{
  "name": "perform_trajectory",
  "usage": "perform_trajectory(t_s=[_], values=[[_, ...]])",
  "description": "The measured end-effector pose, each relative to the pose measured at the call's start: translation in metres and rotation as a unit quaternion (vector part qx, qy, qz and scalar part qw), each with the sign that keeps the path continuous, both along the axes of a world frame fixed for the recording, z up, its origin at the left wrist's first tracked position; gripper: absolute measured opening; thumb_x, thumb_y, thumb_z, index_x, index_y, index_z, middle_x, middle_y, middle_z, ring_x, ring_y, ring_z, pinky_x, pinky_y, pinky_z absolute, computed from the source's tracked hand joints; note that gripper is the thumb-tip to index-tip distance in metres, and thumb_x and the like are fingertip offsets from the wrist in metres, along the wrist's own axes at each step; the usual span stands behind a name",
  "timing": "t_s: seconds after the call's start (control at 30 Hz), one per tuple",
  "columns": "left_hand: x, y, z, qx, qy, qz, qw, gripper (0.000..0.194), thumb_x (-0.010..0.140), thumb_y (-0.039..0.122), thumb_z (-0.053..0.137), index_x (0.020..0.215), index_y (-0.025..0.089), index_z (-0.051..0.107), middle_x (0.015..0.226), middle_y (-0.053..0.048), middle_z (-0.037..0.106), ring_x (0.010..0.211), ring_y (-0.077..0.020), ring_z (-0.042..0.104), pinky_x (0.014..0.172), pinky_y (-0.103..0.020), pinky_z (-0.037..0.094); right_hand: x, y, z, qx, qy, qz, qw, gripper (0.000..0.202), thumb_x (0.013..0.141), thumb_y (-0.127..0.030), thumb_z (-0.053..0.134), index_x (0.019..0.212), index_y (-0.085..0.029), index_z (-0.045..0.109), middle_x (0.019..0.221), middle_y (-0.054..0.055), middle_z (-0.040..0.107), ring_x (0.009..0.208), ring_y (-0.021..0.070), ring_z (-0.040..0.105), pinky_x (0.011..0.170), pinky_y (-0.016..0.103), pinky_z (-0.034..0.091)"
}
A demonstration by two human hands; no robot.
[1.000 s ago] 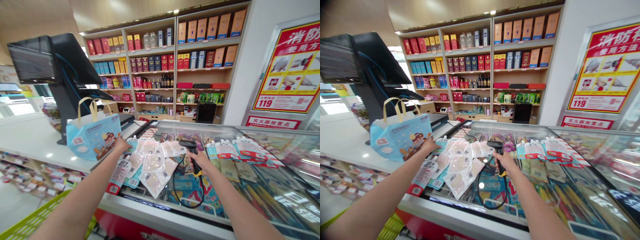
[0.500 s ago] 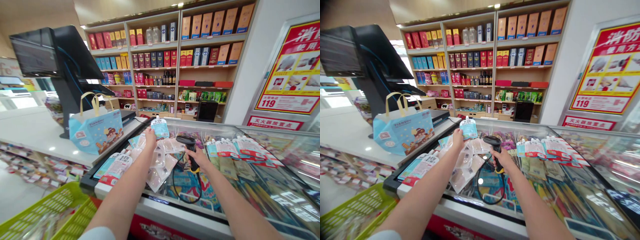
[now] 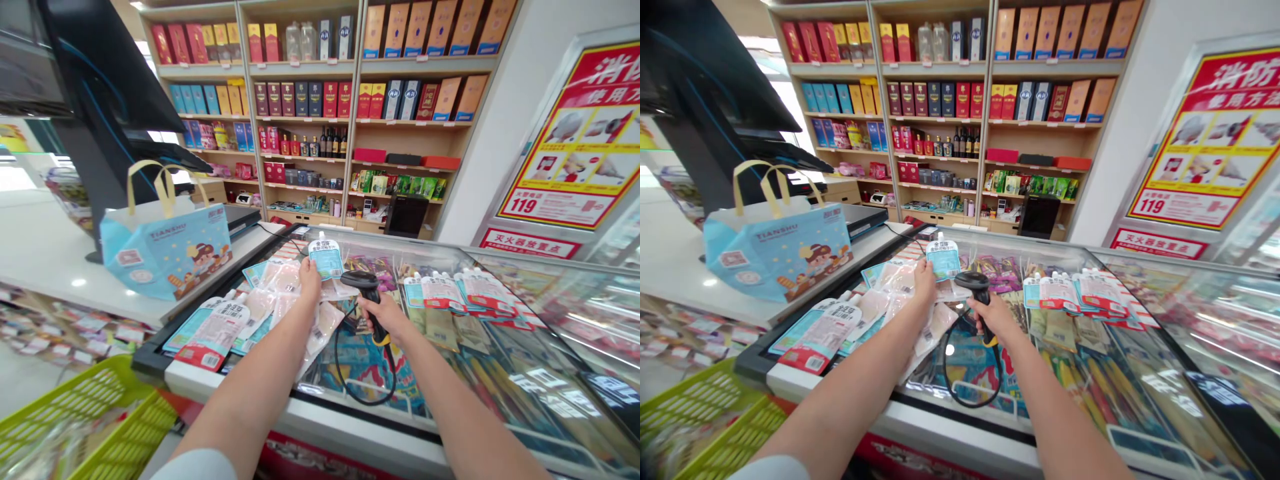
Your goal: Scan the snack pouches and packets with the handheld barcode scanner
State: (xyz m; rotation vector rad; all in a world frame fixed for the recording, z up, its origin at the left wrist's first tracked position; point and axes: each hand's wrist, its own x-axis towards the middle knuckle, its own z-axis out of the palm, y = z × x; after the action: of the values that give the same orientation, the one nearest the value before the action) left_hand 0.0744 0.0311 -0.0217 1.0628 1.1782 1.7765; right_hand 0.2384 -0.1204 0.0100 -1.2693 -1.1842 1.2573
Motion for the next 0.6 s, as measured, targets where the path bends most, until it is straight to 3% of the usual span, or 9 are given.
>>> perform_trajectory(t_s=[0.33, 0.6], values=[[0.0014, -0.0020, 0.0007, 0.010, -0.018, -0.018, 1.000, 0.014, 0.080, 0.026, 0.043, 0.086, 0.019, 0.054, 0.076, -0.001, 0.060, 0.068, -0.0136, 0.059, 0.066, -0.025, 0.050, -0.0027, -0.0050, 0.0095, -0.023, 0.020, 0.001, 1.000, 0.030, 0.067, -0.038, 0.072, 0.077, -0.019, 0.050, 0.046, -0.008, 0.050, 0.035, 0.0074, 0.045, 0.034, 0.019, 0.039], [0.0001, -0.0039, 0.0023, -0.013, 0.000, -0.022, 1.000, 0.017, 0.081, 0.029, 0.043, 0.089, 0.019, 0.055, 0.078, -0.001, 0.060, 0.070, -0.0139, 0.059, 0.065, -0.025, 0.050, -0.0022, -0.0015, 0.0028, -0.036, 0.028, 0.009, 0.999, 0.032, 0.065, -0.038, 0.073, 0.077, -0.020, 0.049, 0.046, -0.008, 0.051, 0.034, 0.0078, 0.045, 0.034, 0.020, 0.040]])
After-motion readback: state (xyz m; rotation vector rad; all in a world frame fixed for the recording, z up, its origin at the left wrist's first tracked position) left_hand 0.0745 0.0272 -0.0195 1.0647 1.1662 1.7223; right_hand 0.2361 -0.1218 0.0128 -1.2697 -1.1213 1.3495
